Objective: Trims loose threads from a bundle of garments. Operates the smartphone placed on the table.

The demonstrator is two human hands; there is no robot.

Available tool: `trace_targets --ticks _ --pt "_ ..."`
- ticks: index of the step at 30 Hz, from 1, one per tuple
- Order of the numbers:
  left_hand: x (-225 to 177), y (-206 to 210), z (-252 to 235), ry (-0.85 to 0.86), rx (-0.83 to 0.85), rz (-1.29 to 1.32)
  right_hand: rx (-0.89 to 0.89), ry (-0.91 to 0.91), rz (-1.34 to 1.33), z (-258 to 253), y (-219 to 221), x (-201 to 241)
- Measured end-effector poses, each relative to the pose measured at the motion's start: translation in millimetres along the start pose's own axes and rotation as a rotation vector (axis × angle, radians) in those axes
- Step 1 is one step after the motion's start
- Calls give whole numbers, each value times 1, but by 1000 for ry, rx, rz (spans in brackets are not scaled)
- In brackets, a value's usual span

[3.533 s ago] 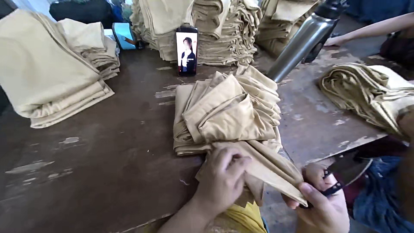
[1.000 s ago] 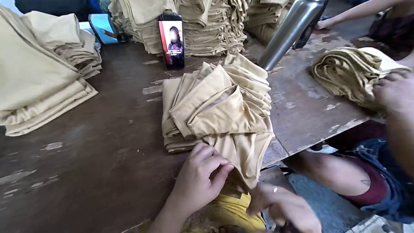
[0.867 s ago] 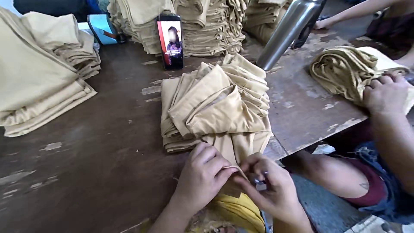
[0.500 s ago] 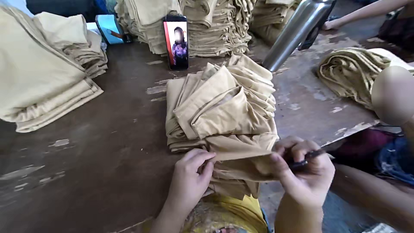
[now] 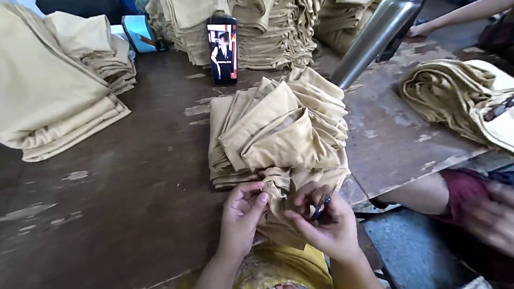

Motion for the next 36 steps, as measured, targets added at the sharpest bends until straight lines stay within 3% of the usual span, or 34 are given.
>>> trace_targets --ticks 5,9,13,21,25,31,36 --pt "3 -3 4 99 75 -98 36 -104 62 -11 17 9" --pt "2 -3 10 162 166 -121 -39 -219 210 -8 23 13" --pt "5 0 15 273 192 -228 -76 -218 256 -2 24 20" --pt "8 5 13 456 16 -455 1 -191 172 -2 29 33" --pt "5 3 10 347 -4 -352 68 -125 136 -2 22 31" --pt "6 -5 7 130 -31 -84 235 73 399 9 0 7" --pt "5 -7 7 63 -24 32 282 44 537 17 3 9"
Point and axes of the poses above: each hand's wrist, its own z-axis away from the middle knuckle, its own y-axis out of the palm, x = y × z, the point moved 3 cm from there along -z, towards the middle knuckle, and after that the axes turned 4 degrees about -y, right-handed, at the moved point
